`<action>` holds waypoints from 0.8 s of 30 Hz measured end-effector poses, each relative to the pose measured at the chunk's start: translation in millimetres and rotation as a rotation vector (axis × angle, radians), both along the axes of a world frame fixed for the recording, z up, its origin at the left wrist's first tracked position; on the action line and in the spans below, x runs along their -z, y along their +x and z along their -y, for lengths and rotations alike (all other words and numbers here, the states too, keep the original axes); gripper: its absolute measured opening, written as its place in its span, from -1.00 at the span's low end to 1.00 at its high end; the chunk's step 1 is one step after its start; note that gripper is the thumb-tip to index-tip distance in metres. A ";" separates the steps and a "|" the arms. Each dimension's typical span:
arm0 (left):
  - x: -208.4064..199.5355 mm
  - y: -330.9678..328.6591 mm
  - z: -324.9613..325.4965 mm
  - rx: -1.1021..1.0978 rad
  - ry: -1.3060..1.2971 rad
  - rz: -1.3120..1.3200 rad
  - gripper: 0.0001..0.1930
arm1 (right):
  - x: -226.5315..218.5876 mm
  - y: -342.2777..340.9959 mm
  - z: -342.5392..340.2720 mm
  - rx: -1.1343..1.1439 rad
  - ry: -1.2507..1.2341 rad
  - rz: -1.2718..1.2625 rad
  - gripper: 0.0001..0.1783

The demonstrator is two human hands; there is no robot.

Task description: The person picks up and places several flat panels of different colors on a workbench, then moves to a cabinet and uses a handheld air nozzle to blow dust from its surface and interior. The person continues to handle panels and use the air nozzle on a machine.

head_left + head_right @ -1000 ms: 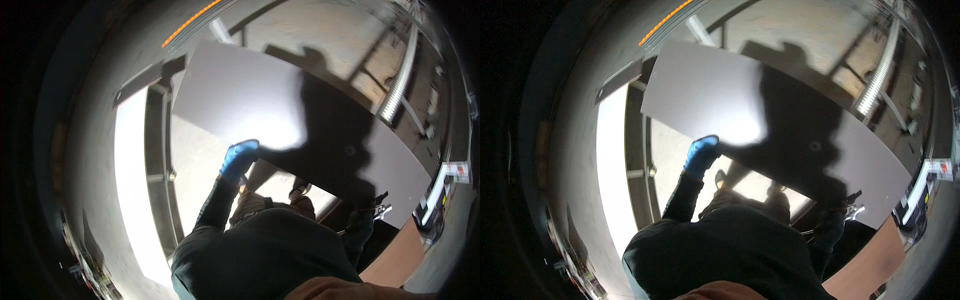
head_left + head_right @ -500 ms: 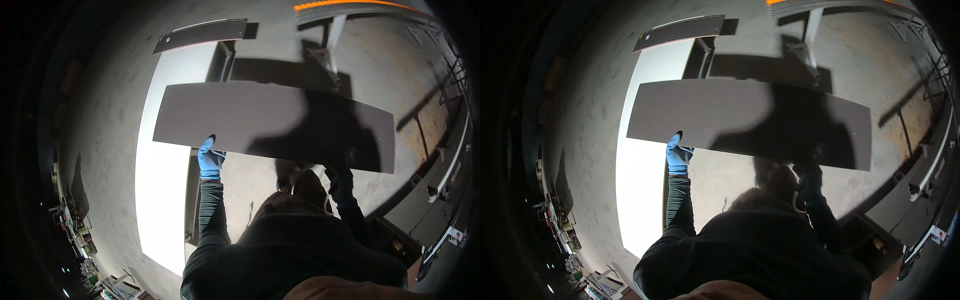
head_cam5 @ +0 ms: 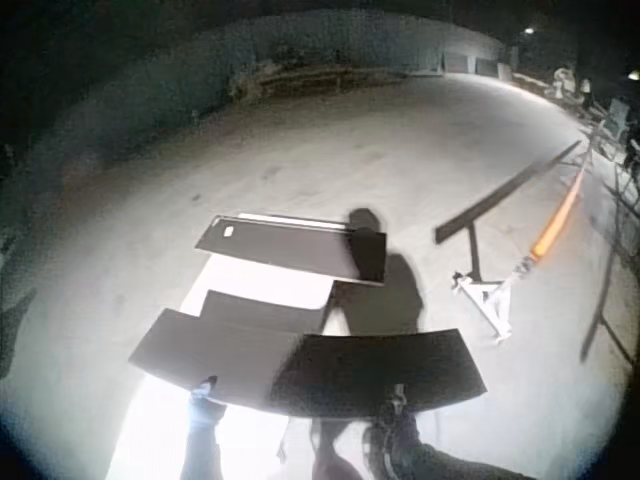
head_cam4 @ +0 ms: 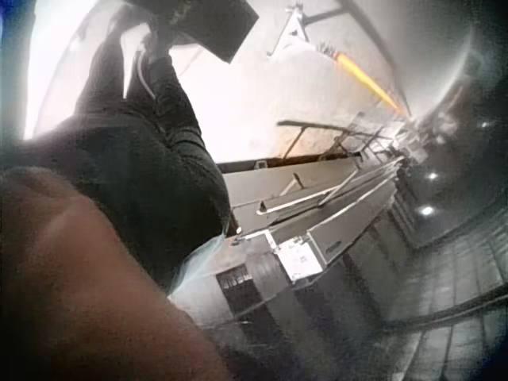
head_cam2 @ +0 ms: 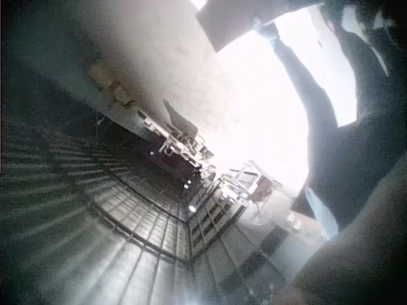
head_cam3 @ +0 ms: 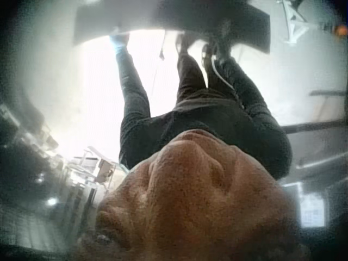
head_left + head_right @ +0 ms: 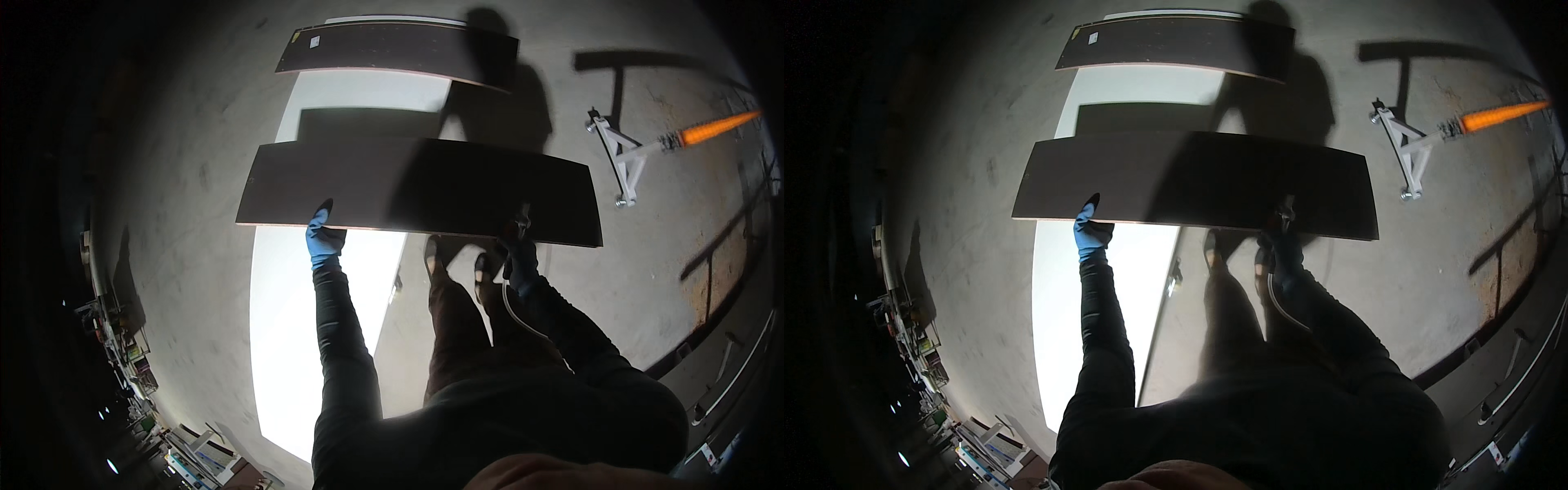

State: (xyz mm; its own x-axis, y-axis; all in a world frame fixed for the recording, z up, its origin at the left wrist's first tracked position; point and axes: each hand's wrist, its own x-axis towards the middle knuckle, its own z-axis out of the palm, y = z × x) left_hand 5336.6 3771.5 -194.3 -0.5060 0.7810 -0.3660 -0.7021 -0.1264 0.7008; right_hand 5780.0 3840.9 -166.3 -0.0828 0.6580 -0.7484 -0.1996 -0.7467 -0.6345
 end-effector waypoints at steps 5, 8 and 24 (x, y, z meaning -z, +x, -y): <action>63.9 -142.4 -130.8 0.010 -0.030 -0.002 -0.55 | 67.4 -142.3 -92.4 0.011 0.101 -0.003 -0.50; 103.1 -206.4 -193.5 -0.011 -0.098 0.054 -0.56 | 110.6 -204.7 -140.4 -0.041 0.059 0.151 -0.65; 235.8 -371.1 -327.0 0.104 -0.704 -0.320 -0.66 | 194.8 -351.5 -249.6 -0.424 -0.048 0.209 -0.54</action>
